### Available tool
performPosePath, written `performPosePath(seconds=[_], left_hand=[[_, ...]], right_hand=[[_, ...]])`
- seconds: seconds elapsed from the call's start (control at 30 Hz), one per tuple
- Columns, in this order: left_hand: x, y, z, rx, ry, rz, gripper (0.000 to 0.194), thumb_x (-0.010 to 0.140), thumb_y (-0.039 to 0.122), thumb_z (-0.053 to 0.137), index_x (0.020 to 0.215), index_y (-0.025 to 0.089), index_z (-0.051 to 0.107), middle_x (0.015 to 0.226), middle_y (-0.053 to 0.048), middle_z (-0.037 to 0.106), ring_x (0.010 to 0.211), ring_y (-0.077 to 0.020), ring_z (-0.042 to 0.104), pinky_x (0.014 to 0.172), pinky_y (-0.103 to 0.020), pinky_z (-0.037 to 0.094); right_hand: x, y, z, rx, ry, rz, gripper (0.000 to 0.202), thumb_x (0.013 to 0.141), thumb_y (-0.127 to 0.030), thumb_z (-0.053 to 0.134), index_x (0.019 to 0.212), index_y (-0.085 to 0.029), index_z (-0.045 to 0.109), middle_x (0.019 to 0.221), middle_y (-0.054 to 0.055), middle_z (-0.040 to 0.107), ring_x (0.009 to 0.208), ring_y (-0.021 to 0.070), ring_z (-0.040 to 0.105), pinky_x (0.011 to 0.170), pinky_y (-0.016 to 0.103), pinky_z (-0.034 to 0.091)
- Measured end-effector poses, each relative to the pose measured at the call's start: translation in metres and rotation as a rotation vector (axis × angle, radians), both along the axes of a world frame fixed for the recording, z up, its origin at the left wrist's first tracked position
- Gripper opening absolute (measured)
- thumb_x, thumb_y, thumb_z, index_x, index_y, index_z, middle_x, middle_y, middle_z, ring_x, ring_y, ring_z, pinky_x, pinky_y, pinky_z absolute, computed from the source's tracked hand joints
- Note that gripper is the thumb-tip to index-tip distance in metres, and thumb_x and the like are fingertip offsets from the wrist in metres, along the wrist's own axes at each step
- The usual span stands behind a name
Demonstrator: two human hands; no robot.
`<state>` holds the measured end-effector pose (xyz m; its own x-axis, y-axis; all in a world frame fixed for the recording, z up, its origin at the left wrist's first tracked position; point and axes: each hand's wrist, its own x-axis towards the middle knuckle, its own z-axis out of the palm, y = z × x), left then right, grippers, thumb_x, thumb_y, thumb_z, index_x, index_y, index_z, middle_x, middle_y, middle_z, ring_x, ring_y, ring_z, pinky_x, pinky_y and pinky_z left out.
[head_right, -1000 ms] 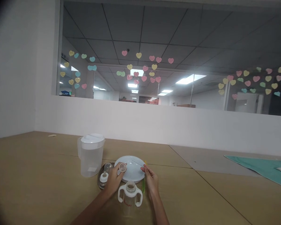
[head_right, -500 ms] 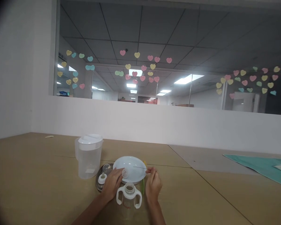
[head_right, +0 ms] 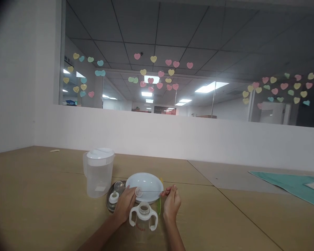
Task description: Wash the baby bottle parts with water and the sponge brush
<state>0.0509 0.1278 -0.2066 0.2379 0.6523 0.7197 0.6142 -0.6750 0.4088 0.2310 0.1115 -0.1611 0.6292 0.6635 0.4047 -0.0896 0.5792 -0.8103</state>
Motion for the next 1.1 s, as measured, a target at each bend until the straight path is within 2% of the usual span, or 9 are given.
performPosePath(seconds=[0.17,0.33,0.47,0.57,0.73,0.83,0.97,1.1], left_hand=[[0.001,0.000,0.000,0.008,0.027,0.023,0.038,0.094,0.019,0.024,0.106,0.019,0.059,0.106,-0.007,0.068,0.101,-0.0200,0.061,0.107,-0.046,0.035],[0.002,0.003,-0.001,-0.001,0.100,0.067,0.037,0.094,0.018,0.022,0.092,0.019,0.059,0.094,-0.006,0.067,0.096,-0.0206,0.060,0.101,-0.044,0.038],[0.002,0.003,0.001,0.013,0.123,0.075,0.036,0.095,0.019,0.023,0.089,0.019,0.059,0.090,-0.005,0.066,0.092,-0.0204,0.059,0.099,-0.043,0.039],[0.002,0.000,0.003,-0.004,0.080,0.067,0.036,0.095,0.021,0.024,0.089,0.019,0.060,0.089,-0.005,0.066,0.091,-0.0205,0.058,0.098,-0.042,0.038],[0.002,0.001,0.006,-0.079,-0.055,-0.004,0.035,0.094,0.029,0.030,0.089,0.020,0.063,0.092,-0.006,0.067,0.092,-0.0214,0.058,0.093,-0.039,0.040],[0.001,0.005,0.005,-0.123,-0.122,-0.043,0.033,0.092,0.035,0.037,0.090,0.020,0.066,0.090,-0.006,0.068,0.090,-0.0221,0.059,0.087,-0.037,0.042],[0.002,0.009,0.003,-0.132,-0.175,-0.070,0.033,0.091,0.039,0.042,0.092,0.021,0.069,0.093,-0.006,0.070,0.090,-0.0222,0.060,0.088,-0.036,0.041],[0.002,0.008,0.005,-0.134,-0.141,-0.101,0.037,0.092,0.042,0.039,0.095,0.022,0.070,0.094,-0.005,0.071,0.091,-0.0220,0.059,0.090,-0.036,0.039]], right_hand=[[-0.003,-0.004,-0.002,-0.012,-0.135,-0.063,0.051,0.076,-0.071,0.043,0.067,-0.021,0.049,0.049,-0.005,0.051,0.050,0.0133,0.054,0.060,0.028,0.045],[-0.009,-0.013,-0.001,-0.011,-0.281,-0.160,0.050,0.080,-0.067,0.043,0.068,-0.019,0.053,0.055,-0.002,0.054,0.057,0.0135,0.054,0.062,0.025,0.042],[-0.014,-0.019,-0.002,-0.036,-0.484,-0.089,0.052,0.080,-0.067,0.044,0.065,-0.019,0.056,0.053,-0.002,0.051,0.051,0.0126,0.048,0.054,0.024,0.039],[-0.013,-0.018,-0.003,-0.059,-0.605,-0.083,0.054,0.081,-0.068,0.041,0.063,-0.019,0.055,0.051,-0.002,0.051,0.047,0.0124,0.046,0.052,0.025,0.037],[-0.006,-0.012,-0.004,-0.072,-0.655,-0.146,0.056,0.082,-0.067,0.037,0.065,-0.018,0.057,0.052,0.000,0.054,0.048,0.0142,0.048,0.052,0.026,0.037],[-0.005,-0.010,-0.005,-0.073,-0.684,-0.097,0.053,0.083,-0.065,0.039,0.066,-0.018,0.057,0.053,0.000,0.054,0.049,0.0142,0.048,0.053,0.026,0.037],[-0.008,-0.008,-0.007,-0.081,-0.686,0.056,0.049,0.082,-0.062,0.045,0.059,-0.019,0.054,0.052,-0.001,0.051,0.050,0.0131,0.046,0.053,0.025,0.037],[-0.013,-0.006,-0.005,-0.084,-0.662,0.181,0.051,0.079,-0.063,0.048,0.054,-0.018,0.054,0.057,0.002,0.057,0.053,0.0136,0.049,0.053,0.025,0.038]])
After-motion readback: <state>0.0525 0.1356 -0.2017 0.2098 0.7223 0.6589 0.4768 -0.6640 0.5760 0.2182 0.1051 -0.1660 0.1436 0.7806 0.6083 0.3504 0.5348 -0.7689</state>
